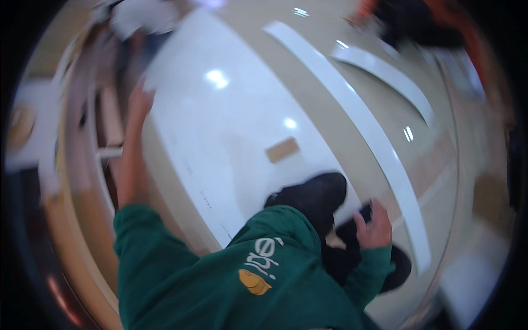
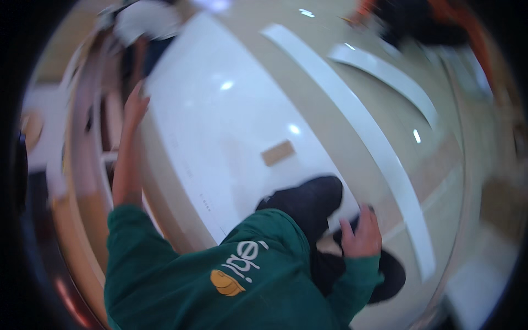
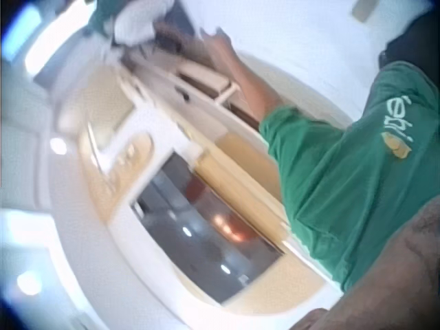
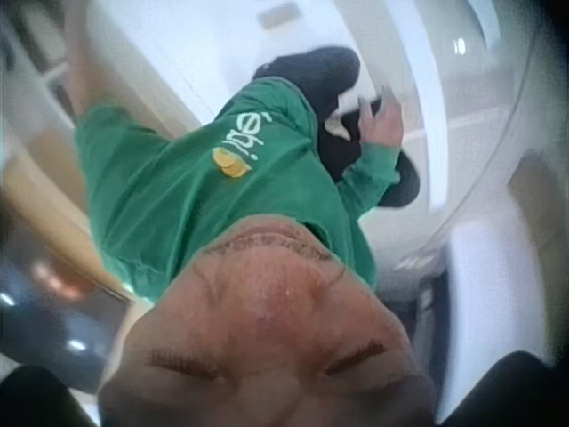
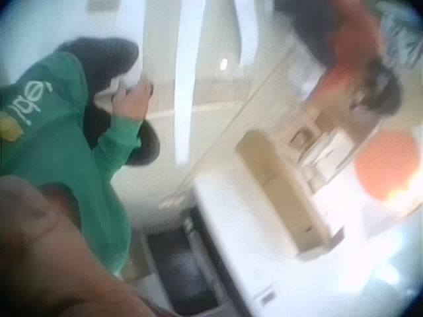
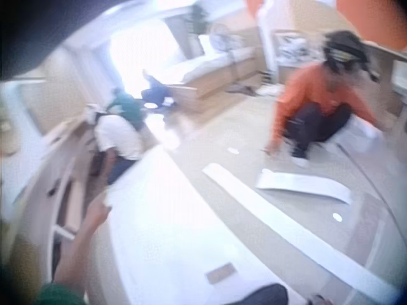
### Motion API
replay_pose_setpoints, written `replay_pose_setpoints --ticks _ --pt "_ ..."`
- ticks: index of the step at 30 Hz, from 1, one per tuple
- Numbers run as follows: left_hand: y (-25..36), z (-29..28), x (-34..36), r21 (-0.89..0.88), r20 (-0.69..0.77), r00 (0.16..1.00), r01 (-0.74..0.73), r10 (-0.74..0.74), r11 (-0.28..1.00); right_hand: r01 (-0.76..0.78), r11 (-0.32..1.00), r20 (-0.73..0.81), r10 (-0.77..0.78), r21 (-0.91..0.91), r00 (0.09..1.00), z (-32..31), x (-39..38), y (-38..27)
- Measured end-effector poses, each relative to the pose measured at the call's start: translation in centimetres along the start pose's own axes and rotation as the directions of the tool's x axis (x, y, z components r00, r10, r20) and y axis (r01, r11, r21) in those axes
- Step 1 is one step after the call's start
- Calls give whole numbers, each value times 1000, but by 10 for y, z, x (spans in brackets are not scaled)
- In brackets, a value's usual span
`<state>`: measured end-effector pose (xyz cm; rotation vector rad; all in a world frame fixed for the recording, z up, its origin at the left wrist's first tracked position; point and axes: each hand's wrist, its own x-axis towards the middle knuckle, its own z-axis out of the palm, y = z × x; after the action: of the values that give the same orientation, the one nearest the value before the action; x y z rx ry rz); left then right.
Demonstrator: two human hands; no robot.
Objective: The person kneels on the floor and uses a pencil to mark a line on a white sheet of material. They then use a utility knife and a small wooden block as a guide to cut the material along the marked line. The person repeats this process, cutting multiple strips from the sheet.
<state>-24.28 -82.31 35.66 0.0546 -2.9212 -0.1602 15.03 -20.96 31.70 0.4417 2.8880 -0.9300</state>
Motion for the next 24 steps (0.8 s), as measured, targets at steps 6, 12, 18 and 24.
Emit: replay_pose_setpoints --ticks 6,12,18,24 --pt "125 216 -186 -351 703 656 -15 274 936 -48 996 -115 56 76 992 -46 -4 -35" --pt "279 260 -276 -466 757 469 -101 455 879 -271 777 -372 537 569 757 -98 -95 7" --pt "275 305 -278 -328 536 658 -414 528 849 -403 443 -257 862 801 436 -48 -200 57" --pt "237 355 -282 -177 593 730 -295 341 939 -477 509 -287 838 717 464 76 -333 147"
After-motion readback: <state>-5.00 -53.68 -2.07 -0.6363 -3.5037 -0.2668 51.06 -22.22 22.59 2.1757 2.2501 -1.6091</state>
